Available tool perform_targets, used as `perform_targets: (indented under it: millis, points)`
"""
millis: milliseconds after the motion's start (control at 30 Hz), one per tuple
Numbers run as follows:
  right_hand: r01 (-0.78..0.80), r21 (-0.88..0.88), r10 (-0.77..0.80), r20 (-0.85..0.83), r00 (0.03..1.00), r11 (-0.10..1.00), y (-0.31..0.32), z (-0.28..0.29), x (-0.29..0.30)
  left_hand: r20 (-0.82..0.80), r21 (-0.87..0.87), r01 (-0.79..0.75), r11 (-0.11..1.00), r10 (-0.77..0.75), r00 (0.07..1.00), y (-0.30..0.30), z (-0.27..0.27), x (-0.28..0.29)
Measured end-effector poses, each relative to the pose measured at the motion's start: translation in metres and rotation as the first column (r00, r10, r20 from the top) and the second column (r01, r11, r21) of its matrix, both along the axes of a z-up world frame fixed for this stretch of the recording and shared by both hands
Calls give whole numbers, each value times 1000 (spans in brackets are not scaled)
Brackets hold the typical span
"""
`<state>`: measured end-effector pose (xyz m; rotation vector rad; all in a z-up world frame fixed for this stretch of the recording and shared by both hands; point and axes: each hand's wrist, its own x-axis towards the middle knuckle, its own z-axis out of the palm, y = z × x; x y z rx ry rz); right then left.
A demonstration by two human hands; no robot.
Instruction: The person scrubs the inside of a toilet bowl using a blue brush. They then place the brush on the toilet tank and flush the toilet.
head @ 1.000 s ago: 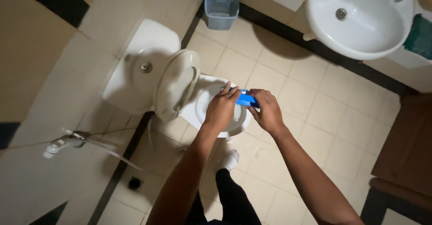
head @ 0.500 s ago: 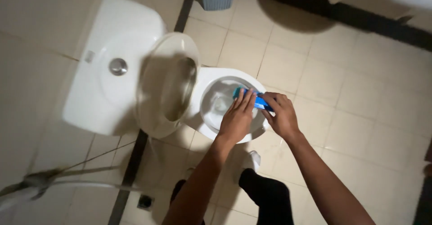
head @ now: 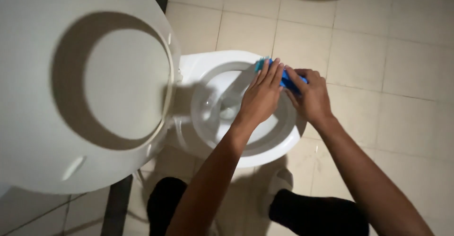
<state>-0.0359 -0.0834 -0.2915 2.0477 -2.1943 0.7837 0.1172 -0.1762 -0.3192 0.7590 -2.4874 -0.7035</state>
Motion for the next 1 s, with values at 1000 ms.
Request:
perform_targets:
  millis: [1000]
  points:
    - [-237,-88,238,11,971,968,-128,-31,79,-117,-338,-328,882,306,945,-89,-39,86]
